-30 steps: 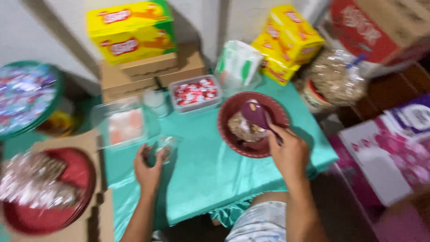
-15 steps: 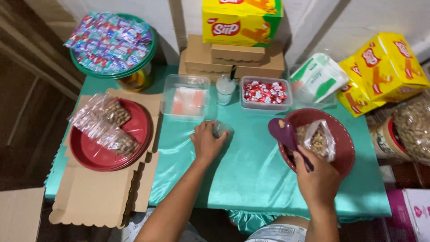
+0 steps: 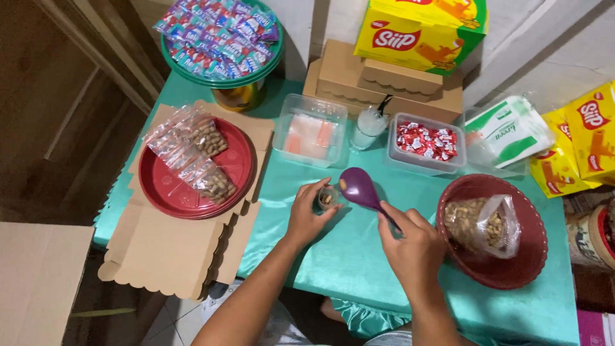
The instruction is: The person is using a spoon to scoop peanuts from a bowl into small plastic bags and then sealing the bags by hand.
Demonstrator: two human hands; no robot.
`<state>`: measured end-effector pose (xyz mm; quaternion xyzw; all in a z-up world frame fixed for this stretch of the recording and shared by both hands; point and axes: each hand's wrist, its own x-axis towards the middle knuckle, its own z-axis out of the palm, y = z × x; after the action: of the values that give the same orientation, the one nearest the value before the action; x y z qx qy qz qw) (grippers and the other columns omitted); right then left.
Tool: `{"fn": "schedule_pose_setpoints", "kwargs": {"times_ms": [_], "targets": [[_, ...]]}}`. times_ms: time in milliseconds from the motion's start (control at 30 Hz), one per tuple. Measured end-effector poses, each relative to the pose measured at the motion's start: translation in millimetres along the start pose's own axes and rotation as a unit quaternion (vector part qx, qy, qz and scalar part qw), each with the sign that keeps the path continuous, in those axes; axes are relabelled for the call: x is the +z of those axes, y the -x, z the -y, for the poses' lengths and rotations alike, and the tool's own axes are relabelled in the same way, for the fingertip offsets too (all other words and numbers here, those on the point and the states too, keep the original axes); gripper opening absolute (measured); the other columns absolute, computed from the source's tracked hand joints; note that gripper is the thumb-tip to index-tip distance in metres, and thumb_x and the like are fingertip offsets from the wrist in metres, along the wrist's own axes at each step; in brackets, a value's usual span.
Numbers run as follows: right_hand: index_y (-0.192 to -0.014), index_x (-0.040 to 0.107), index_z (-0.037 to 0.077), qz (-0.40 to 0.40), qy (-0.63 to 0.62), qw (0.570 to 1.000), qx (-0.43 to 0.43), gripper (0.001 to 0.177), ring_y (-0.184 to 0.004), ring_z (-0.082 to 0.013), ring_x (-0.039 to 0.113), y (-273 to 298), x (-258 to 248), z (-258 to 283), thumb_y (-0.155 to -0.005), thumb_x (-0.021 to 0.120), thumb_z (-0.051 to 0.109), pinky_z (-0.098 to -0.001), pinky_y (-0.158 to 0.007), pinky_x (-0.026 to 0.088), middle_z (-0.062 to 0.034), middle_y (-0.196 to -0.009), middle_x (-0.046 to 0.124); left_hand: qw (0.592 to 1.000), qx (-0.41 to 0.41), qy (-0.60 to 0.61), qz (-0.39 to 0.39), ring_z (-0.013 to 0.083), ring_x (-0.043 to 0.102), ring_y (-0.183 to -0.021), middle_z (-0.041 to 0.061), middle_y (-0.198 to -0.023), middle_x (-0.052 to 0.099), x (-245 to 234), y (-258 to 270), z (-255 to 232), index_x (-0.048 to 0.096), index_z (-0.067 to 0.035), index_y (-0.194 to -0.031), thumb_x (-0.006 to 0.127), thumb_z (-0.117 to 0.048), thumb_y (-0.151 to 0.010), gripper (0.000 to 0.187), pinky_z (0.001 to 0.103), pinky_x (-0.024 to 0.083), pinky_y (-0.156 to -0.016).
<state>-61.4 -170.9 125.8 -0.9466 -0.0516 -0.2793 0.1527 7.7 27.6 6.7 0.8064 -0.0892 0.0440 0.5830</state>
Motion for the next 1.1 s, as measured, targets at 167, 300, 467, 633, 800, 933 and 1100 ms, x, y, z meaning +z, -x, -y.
{"fn": "schedule_pose_setpoints", "kwargs": {"times_ms": [167,300,467,633,800,933,1100], "targets": [[-0.113,0.083,0.021,0.001,0.000,0.999,-0.033,0.026,-0.062,-0.0190,0.055,-2,4,17,-0.088,0.085,0.013,-0.0351,-0.055,0.044,0.0018,-0.070,0.056,0.999,-0.036,-0.005,0.011,0.0211,0.058,-0.124,0.006,-0.127,0.062,2,2,8,0.057,-0.024,-0.144,0.080,-0.037,-0.086,0.064,0.037,0.050,-0.100],[-0.114,0.083,0.021,0.004,-0.008,0.999,-0.042,0.028,-0.061,-0.0180,0.053,-3,4,18,-0.087,0.086,0.013,-0.0338,-0.054,0.044,0.0020,-0.070,0.057,0.999,-0.040,0.010,0.006,0.0197,0.059,-0.123,0.005,-0.124,0.064,-2,0,1,0.058,-0.023,-0.143,0.080,-0.030,-0.086,0.063,0.037,0.051,-0.100],[-0.114,0.083,0.019,0.005,-0.013,1.000,-0.015,0.026,-0.060,-0.0172,0.052,-1,-10,10,-0.088,0.087,0.020,-0.0344,-0.055,0.042,0.0016,-0.069,0.056,0.999,-0.040,0.013,0.006,0.0193,0.061,-0.120,0.004,-0.122,0.065,-2,1,4,0.059,-0.024,-0.143,0.081,-0.031,-0.086,0.061,0.036,0.051,-0.099],[-0.118,0.081,0.017,0.005,-0.017,0.995,0.095,0.028,-0.064,-0.0191,0.061,3,-36,-27,-0.092,0.082,0.028,-0.0384,-0.059,0.047,0.0007,-0.080,0.069,0.997,0.068,0.002,-0.038,0.0252,0.065,-0.118,0.009,-0.123,0.070,11,-1,30,0.063,-0.016,-0.139,0.084,-0.026,-0.083,0.060,0.035,0.050,-0.102],[-0.128,0.076,0.014,-0.089,-0.022,0.972,0.216,0.024,-0.099,-0.0329,0.073,22,-73,-106,-0.108,0.062,0.014,-0.0429,-0.088,0.056,-0.0087,-0.104,0.075,0.998,0.008,-0.013,-0.053,0.0361,0.070,-0.107,0.019,-0.111,0.072,15,0,22,0.061,-0.008,-0.142,0.085,-0.008,-0.081,0.066,0.048,0.054,-0.098],[-0.127,0.076,0.015,-0.105,0.068,0.951,0.283,0.025,-0.094,-0.0394,0.071,49,-104,-153,-0.103,0.068,0.017,-0.0528,-0.083,0.056,-0.0122,-0.098,0.076,1.000,-0.009,-0.009,-0.025,0.0342,0.072,-0.101,0.018,-0.110,0.074,15,1,16,0.058,-0.008,-0.145,0.081,-0.008,-0.086,0.063,0.047,0.055,-0.095],[-0.123,0.079,0.023,-0.035,0.086,0.935,0.341,0.032,-0.076,-0.0231,0.076,70,-127,-177,-0.093,0.069,0.019,-0.0444,-0.061,0.050,-0.0043,-0.102,0.073,1.000,0.003,-0.010,-0.027,0.0135,0.059,-0.090,0.011,-0.118,0.070,16,2,12,0.052,-0.005,-0.145,0.070,-0.015,-0.095,0.054,0.027,0.048,-0.086]]}}
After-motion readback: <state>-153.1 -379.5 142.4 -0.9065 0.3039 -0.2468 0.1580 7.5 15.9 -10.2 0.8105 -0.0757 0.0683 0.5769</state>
